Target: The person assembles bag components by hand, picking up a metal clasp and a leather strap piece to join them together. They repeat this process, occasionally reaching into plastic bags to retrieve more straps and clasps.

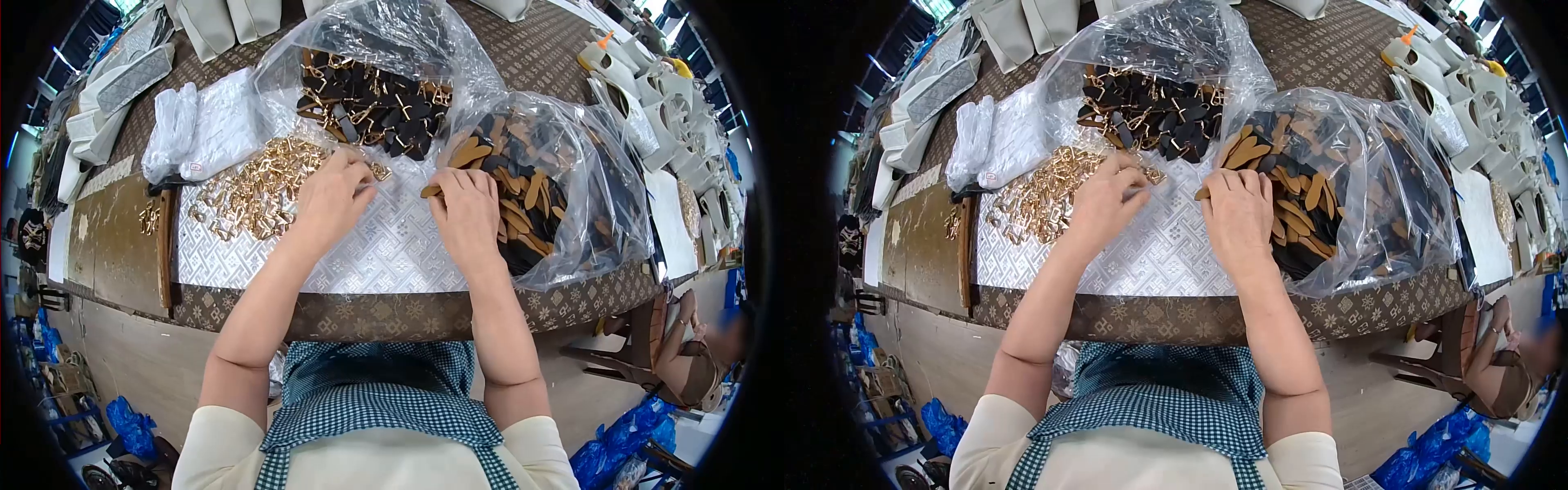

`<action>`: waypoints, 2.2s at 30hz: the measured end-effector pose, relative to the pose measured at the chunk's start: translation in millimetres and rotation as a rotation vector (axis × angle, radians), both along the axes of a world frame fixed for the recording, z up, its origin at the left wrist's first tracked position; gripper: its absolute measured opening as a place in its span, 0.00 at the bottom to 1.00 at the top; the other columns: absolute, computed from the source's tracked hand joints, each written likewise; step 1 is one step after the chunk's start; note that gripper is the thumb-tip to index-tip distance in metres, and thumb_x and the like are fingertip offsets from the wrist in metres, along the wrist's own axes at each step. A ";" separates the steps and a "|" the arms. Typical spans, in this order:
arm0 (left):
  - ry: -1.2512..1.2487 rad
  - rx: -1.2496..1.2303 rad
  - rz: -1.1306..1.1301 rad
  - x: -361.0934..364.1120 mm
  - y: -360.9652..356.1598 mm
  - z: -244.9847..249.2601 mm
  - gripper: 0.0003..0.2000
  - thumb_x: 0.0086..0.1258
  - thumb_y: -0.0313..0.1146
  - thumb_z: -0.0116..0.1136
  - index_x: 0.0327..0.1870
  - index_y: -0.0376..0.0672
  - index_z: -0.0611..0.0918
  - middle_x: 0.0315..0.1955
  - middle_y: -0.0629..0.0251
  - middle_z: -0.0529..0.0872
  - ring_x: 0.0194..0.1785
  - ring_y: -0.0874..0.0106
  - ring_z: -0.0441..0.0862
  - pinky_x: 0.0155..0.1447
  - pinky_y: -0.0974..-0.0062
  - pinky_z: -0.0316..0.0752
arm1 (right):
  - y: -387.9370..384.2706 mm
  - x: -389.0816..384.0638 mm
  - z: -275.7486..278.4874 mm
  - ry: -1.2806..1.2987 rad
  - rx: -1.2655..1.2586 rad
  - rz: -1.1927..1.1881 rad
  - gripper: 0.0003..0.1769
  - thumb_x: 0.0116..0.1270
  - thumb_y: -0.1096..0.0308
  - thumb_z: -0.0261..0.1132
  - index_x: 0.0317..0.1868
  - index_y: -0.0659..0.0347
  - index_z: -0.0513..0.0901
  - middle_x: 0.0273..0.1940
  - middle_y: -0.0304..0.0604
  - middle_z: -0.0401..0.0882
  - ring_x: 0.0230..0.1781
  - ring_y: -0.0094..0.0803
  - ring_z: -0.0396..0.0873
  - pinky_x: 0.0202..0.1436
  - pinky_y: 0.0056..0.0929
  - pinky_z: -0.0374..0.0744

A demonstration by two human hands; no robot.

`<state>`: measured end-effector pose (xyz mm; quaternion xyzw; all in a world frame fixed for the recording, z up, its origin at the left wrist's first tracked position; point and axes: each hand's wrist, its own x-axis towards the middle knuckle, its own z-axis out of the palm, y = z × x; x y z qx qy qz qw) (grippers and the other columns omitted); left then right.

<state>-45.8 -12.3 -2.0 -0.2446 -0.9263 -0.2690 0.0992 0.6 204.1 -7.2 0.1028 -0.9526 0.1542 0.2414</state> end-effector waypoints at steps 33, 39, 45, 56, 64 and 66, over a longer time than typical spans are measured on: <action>-0.942 0.936 -0.309 20.7 -2.5 7.3 0.09 0.71 0.36 0.66 0.36 0.40 0.84 0.30 0.70 0.85 0.31 0.81 0.80 0.36 0.83 0.75 | -23.0 23.2 24.9 -0.541 -0.977 0.345 0.13 0.69 0.68 0.65 0.52 0.61 0.78 0.28 0.38 0.79 0.28 0.22 0.78 0.35 0.25 0.77; -1.021 0.944 -0.299 20.3 -3.9 8.3 0.07 0.71 0.32 0.63 0.34 0.38 0.82 0.28 0.68 0.85 0.29 0.80 0.79 0.34 0.82 0.75 | -30.0 23.1 16.5 -0.359 -0.825 0.345 0.17 0.59 0.62 0.75 0.43 0.60 0.80 0.33 0.44 0.85 0.34 0.33 0.86 0.38 0.29 0.81; -0.950 0.909 -0.295 21.2 -2.2 11.6 0.05 0.71 0.27 0.57 0.33 0.38 0.80 0.30 0.65 0.86 0.31 0.78 0.83 0.38 0.81 0.79 | -32.0 26.2 22.2 -0.224 -0.660 0.328 0.10 0.61 0.68 0.69 0.42 0.60 0.79 0.31 0.46 0.84 0.28 0.38 0.85 0.33 0.32 0.81; -0.919 1.058 -0.111 -1.5 5.9 20.5 0.05 0.74 0.30 0.58 0.37 0.40 0.79 0.34 0.62 0.87 0.37 0.72 0.89 0.40 0.78 0.84 | -10.0 17.0 24.5 -0.156 -0.711 0.170 0.21 0.65 0.55 0.69 0.52 0.60 0.81 0.41 0.49 0.83 0.37 0.38 0.80 0.40 0.34 0.79; -0.367 0.588 -0.004 -31.2 -3.6 29.1 0.10 0.74 0.34 0.60 0.45 0.37 0.85 0.39 0.69 0.85 0.38 0.78 0.80 0.45 0.75 0.77 | 26.6 -14.6 -0.3 0.079 0.060 -0.152 0.18 0.60 0.72 0.67 0.53 0.57 0.84 0.57 0.36 0.79 0.60 0.42 0.70 0.66 0.48 0.66; -0.290 0.247 -0.026 -12.9 1.0 17.7 0.08 0.70 0.36 0.62 0.41 0.42 0.86 0.35 0.68 0.86 0.35 0.72 0.83 0.42 0.72 0.78 | 25.6 -10.0 5.6 -0.004 0.054 -0.169 0.17 0.60 0.70 0.67 0.52 0.55 0.85 0.54 0.34 0.80 0.57 0.40 0.71 0.63 0.44 0.67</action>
